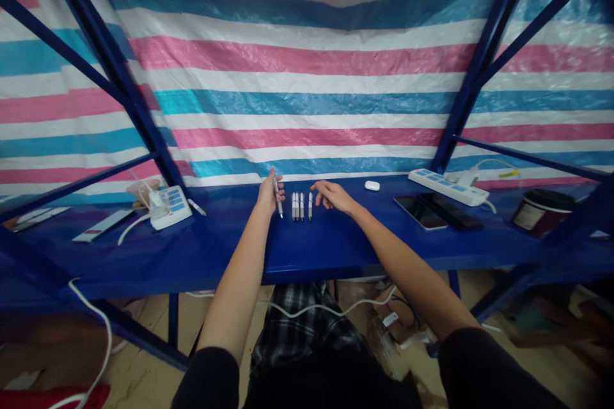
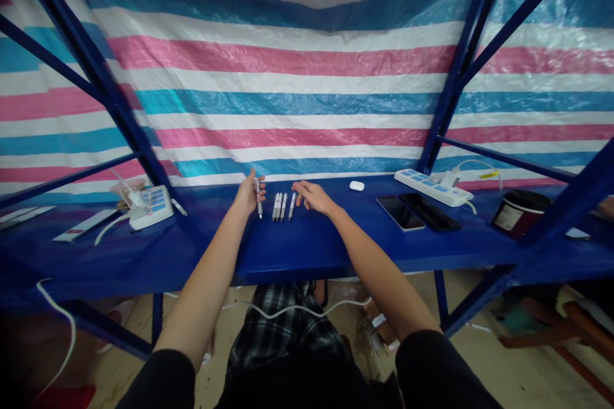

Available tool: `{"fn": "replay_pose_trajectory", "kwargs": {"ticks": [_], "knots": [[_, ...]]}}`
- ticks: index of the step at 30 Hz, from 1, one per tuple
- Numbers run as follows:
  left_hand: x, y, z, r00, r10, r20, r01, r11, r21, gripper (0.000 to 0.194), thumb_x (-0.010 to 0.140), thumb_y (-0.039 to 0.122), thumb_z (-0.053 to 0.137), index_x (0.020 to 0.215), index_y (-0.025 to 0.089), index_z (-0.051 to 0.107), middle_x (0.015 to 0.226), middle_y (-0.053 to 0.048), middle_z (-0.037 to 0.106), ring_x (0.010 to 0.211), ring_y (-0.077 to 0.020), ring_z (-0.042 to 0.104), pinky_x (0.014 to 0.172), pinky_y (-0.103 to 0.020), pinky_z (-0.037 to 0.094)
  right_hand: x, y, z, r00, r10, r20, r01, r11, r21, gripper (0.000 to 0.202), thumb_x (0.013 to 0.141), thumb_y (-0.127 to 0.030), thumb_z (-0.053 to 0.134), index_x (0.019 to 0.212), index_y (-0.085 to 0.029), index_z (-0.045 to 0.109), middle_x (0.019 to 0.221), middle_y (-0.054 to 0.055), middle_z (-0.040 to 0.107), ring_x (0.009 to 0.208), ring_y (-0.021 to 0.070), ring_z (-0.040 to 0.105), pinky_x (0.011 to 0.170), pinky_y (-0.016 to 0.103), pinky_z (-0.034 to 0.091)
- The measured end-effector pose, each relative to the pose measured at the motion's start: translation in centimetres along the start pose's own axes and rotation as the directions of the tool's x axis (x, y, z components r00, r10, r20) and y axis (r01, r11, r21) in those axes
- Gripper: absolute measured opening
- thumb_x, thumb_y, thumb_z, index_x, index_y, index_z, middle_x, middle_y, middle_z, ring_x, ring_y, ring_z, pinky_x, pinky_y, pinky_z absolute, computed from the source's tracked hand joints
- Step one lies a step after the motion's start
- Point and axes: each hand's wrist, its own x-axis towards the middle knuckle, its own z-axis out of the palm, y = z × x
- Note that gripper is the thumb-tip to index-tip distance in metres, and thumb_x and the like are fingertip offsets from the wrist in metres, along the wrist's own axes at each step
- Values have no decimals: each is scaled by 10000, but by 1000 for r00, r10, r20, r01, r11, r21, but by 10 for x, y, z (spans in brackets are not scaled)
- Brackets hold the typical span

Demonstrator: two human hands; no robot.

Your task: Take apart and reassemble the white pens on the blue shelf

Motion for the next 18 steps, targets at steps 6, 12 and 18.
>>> {"fn": "replay_pose_trajectory", "kwargs": {"ticks": [6,12,18], "knots": [[20,-21,-8,959,241,-147,-129,838,531,286,855,453,700,872,173,644,668,-45,621,551,-184,589,529,-285,484,-1,0,-2,1000,-29,5,29,986,-162,445,975,-576,517,1110,-170,641,740,29,723,456,101,520,498,230,434],[31,-28,-17,944,313,-107,-133,656,743,246,796,413,737,900,191,706,782,-93,711,661,-253,694,658,-340,529,-3,-2,-4,999,-21,41,32,956,-292,390,983,-509,534,1094,-157,661,721,31,728,467,105,530,524,228,435],[16,-26,-12,961,274,-39,-121,543,831,164,789,363,736,755,213,680,575,-38,636,573,-240,674,673,-334,519,-1,1,-3,998,51,29,-36,922,-387,339,980,-459,561,1037,-155,701,688,24,721,480,108,538,526,227,392]]}}
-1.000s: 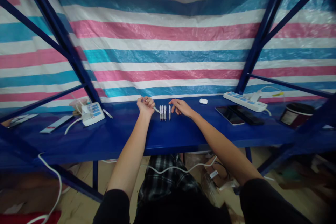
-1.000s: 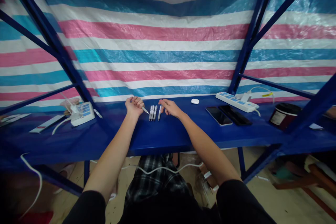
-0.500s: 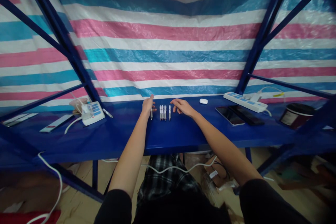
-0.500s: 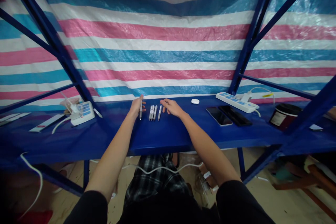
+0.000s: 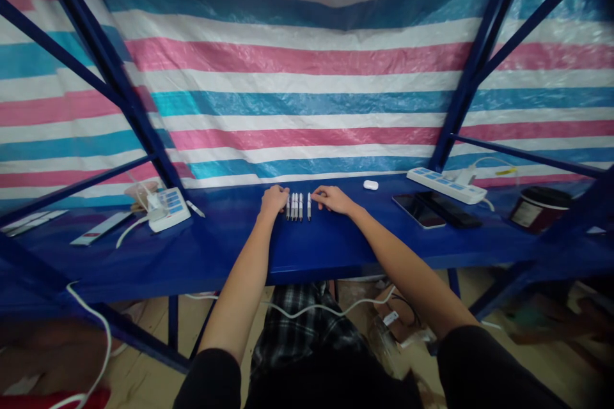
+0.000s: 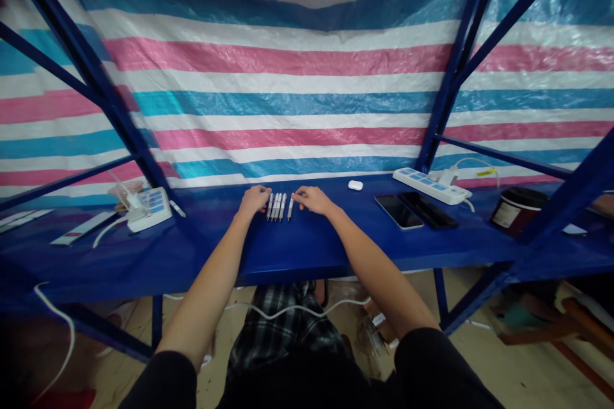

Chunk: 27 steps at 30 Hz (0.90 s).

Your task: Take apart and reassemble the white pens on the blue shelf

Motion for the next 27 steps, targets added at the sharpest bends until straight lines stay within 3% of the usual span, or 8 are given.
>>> {"fn": "replay_pose_trajectory", "kwargs": {"ticks": [4,9,18,27], "knots": [[-9,8,2,999,23,45,-24,1000,20,122,780,311,738,789,204,682,492,0,578,445,-204,607,610,-320,508,3,1,3,999,16,-46,-23,988,-151,260,963,-392,597,937,-179,743,732,33,744,650,151,644,612,241,406],[-15,14,10,990,73,121,-77,996,36,134,777,282,735,866,194,689,480,1,586,384,-197,583,534,-313,506,7,6,6,996,21,-89,-42,972,-233,108,877,-278,699,913,-205,770,926,58,782,858,203,705,708,256,450],[-7,4,26,979,44,201,17,956,-292,156,731,236,782,831,173,682,506,-5,603,474,-199,653,560,-323,559,9,11,5,996,24,-89,-40,982,-185,91,842,-241,724,910,-207,773,888,43,779,824,190,704,713,259,462],[-13,9,29,973,66,220,-8,966,-257,133,748,184,755,860,173,682,536,-15,629,439,-187,617,547,-324,522,8,15,-1,996,48,-78,-59,986,-157,95,827,-247,735,904,-198,761,887,46,772,823,189,697,727,266,464]]}}
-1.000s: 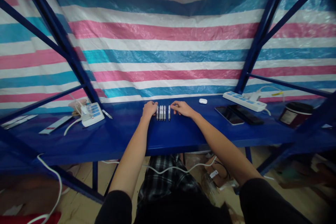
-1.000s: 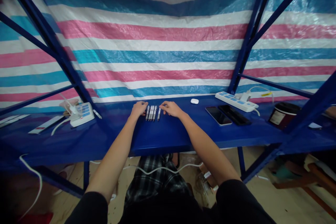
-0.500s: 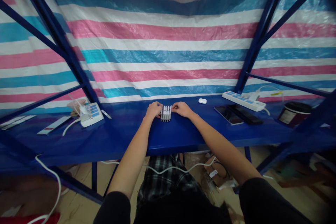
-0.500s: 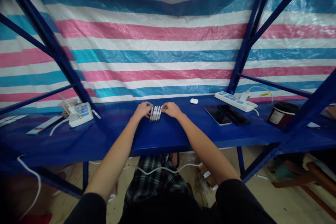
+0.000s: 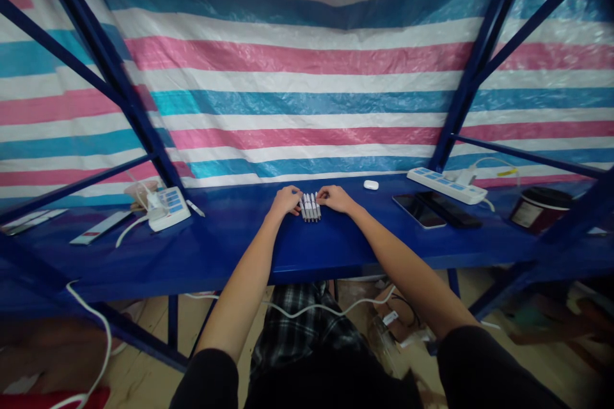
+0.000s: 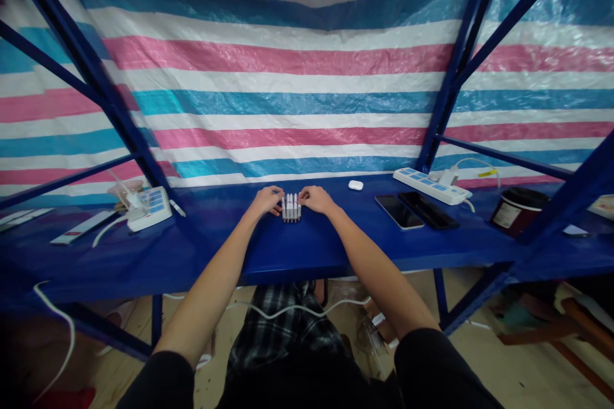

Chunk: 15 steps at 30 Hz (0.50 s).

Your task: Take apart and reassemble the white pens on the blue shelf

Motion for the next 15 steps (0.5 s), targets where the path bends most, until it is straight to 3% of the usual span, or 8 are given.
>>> {"fn": "replay_pose_trajectory", "kwargs": {"ticks": [4,7,11,15], "knots": [[-3,2,-6,998,60,-23,-57,991,117,64,784,216,715,839,184,707,514,-13,607,489,-190,618,611,-311,503,0,4,-5,999,39,-28,-38,999,12,118,854,-266,710,923,-187,765,915,69,778,849,201,708,743,269,474],[-4,3,-10,987,129,-96,-99,960,263,53,793,243,695,794,199,724,576,-34,643,652,-219,665,732,-316,501,-1,6,-7,998,58,-38,-57,998,29,153,886,-290,669,920,-176,764,850,69,775,826,200,709,735,265,475],[-5,1,-12,951,248,-184,-172,921,350,128,830,317,671,801,222,753,704,-73,695,859,-266,672,839,-326,472,-4,5,-10,997,71,-32,-69,996,47,184,891,-306,639,876,-169,761,739,50,753,752,189,687,681,252,452],[-7,-1,-13,923,298,-243,-190,904,384,285,896,424,597,777,218,755,778,-99,708,893,-286,660,823,-327,449,-6,4,-11,995,93,-21,-92,995,42,227,890,-344,624,840,-170,760,671,33,717,664,171,636,631,249,419]]}}
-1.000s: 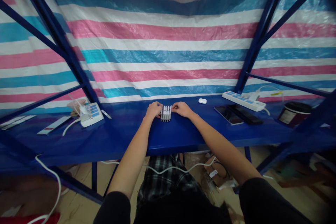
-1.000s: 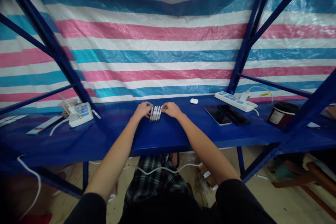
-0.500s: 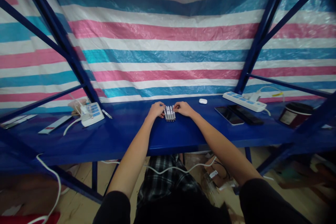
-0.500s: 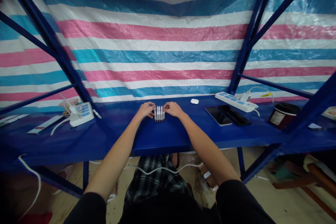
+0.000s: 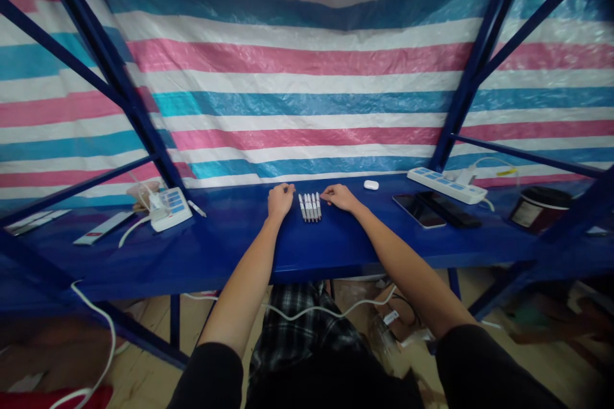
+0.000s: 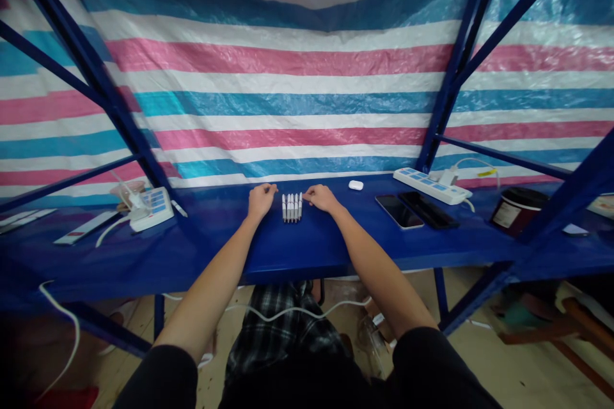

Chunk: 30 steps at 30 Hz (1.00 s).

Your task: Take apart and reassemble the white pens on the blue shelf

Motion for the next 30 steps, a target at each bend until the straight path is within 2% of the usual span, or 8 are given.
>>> {"fn": "replay_pose_trajectory", "kwargs": {"ticks": [6,12,16,19,22,24,28,30], "knots": [[-2,0,-1,1000,26,-1,-26,998,64,464,951,530,484,730,220,749,718,-87,694,818,-272,659,767,-325,426,3,3,-1,1000,6,7,-5,997,-76,313,909,-392,599,753,-175,763,641,36,674,628,166,600,622,261,394],[-2,0,1,999,31,14,-31,999,45,565,953,596,437,652,211,721,659,-83,674,759,-256,659,743,-317,424,2,4,-2,999,36,28,-34,998,-56,489,942,-549,526,752,-172,773,608,35,662,571,161,584,616,264,409],[0,-1,2,1000,-22,-10,22,1000,-6,538,954,484,427,588,204,705,584,-80,657,706,-242,659,741,-308,451,3,7,0,995,91,-26,-90,995,43,688,963,-633,401,530,-176,679,548,58,649,586,164,623,694,258,457],[2,-3,1,996,-36,-87,27,995,-95,403,892,272,421,735,183,781,605,-56,690,631,-210,638,726,-296,468,6,11,0,986,133,-102,-118,983,142,636,951,-490,432,421,-184,602,609,79,703,630,161,652,757,244,482],[6,-6,-1,966,-18,-257,-13,993,-115,379,814,156,426,808,180,805,683,-50,725,629,-202,626,731,-306,466,6,11,-3,979,162,-124,-137,972,190,449,871,-290,448,527,-165,709,604,60,715,663,165,665,764,232,492],[8,-9,-1,950,-47,-309,-3,987,-159,344,804,141,449,771,184,789,678,-47,710,650,-205,630,721,-310,466,3,9,-5,973,162,-166,-131,975,181,414,837,-234,422,642,-151,777,497,42,656,654,175,663,740,229,490],[12,-13,3,943,-147,-299,39,940,-339,152,784,212,627,642,183,673,677,-24,652,651,-181,611,645,-287,472,-3,5,-10,933,141,-332,-86,981,173,412,819,-220,410,749,-133,806,364,9,524,526,175,615,650,232,481],[12,-13,6,940,-171,-296,29,903,-428,225,726,225,726,576,176,566,748,-15,641,612,-137,567,585,-263,463,-2,7,-10,913,135,-386,-74,983,169,432,852,-240,389,783,-120,799,415,21,568,529,170,621,640,230,485]]}}
